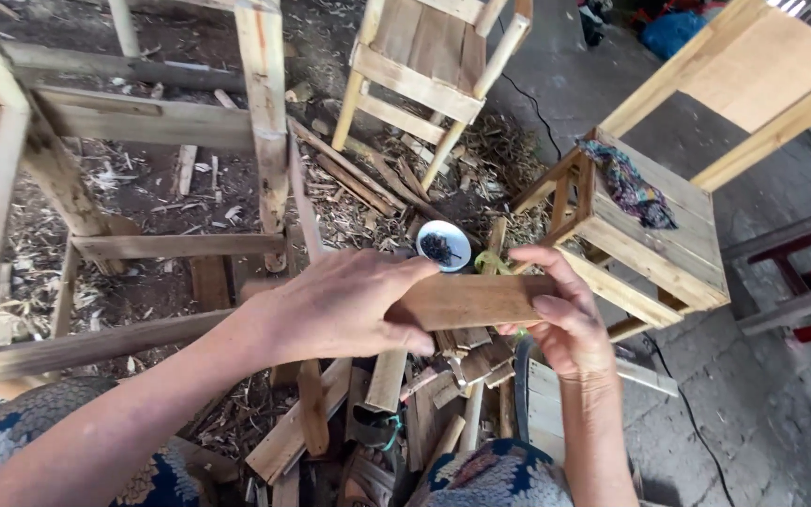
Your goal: The person sits on the ground repairing wooden chair frames. They position a wooden slat against a chair frame, hammer nails from a bowl to fasten it, press the slat into place, and sand the wood surfaces with a sanding block.
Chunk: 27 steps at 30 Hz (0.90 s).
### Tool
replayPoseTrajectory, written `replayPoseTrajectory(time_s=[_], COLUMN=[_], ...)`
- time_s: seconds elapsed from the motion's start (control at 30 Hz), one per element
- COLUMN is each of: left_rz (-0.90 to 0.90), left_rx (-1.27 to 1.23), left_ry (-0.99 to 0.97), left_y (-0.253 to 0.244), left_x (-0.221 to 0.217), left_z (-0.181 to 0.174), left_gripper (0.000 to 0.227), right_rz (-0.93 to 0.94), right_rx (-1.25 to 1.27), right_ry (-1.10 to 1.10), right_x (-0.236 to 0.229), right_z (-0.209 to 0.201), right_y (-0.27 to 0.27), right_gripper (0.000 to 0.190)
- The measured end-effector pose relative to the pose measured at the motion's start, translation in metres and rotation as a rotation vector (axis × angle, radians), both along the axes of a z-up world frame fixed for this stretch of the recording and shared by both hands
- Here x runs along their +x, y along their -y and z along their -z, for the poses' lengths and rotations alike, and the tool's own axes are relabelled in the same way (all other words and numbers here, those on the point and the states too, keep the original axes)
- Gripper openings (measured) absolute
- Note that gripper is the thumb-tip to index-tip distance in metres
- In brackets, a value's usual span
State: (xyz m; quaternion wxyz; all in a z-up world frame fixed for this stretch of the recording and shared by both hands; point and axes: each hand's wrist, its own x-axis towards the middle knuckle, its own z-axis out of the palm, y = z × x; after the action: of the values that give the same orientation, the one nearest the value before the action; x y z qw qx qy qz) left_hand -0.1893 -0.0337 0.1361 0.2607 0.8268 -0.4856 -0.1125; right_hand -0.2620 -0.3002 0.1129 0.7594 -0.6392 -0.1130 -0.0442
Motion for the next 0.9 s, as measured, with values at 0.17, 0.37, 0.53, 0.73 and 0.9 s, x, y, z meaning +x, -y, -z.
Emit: replayPoseTrajectory(time_s=[0.17, 0.37, 0.53, 0.73, 0.9], left_rz=[0.010, -0.251, -0.358, -0.017, -0.116], left_rx=[-0.057, -0.432, -0.654, -0.815, -0.860], left_ry=[-0.536, -1.318, -1.281, -1.333, -1.195], left_y=[0.006, -0.006, -0.032, -0.050, -0.062], left_x=[-0.005, -0.006, 0.002, 0.009, 0.011], left_z=[0.022, 0.053, 0.048, 0.036, 0.029], left_gripper=[0.055, 0.055, 0.057, 0.097, 0.079], right_rz=[0.074, 0.282, 0.724, 1.038, 0.993], right_rx=[-0.034, -0.210, -0.064, -0.098, -0.679], right_ry=[-0.049, -0.142, -0.327, -0.793, -0.804], right_x=[-0.007, -0.045, -0.104, -0.166, -0.179], right_z=[0.031, 0.039, 0.113, 0.288, 0.365], right_y=[-0.010, 0.013, 0.082, 0.075, 0.021], right_gripper=[0.060, 0.071, 0.039, 0.026, 0.020])
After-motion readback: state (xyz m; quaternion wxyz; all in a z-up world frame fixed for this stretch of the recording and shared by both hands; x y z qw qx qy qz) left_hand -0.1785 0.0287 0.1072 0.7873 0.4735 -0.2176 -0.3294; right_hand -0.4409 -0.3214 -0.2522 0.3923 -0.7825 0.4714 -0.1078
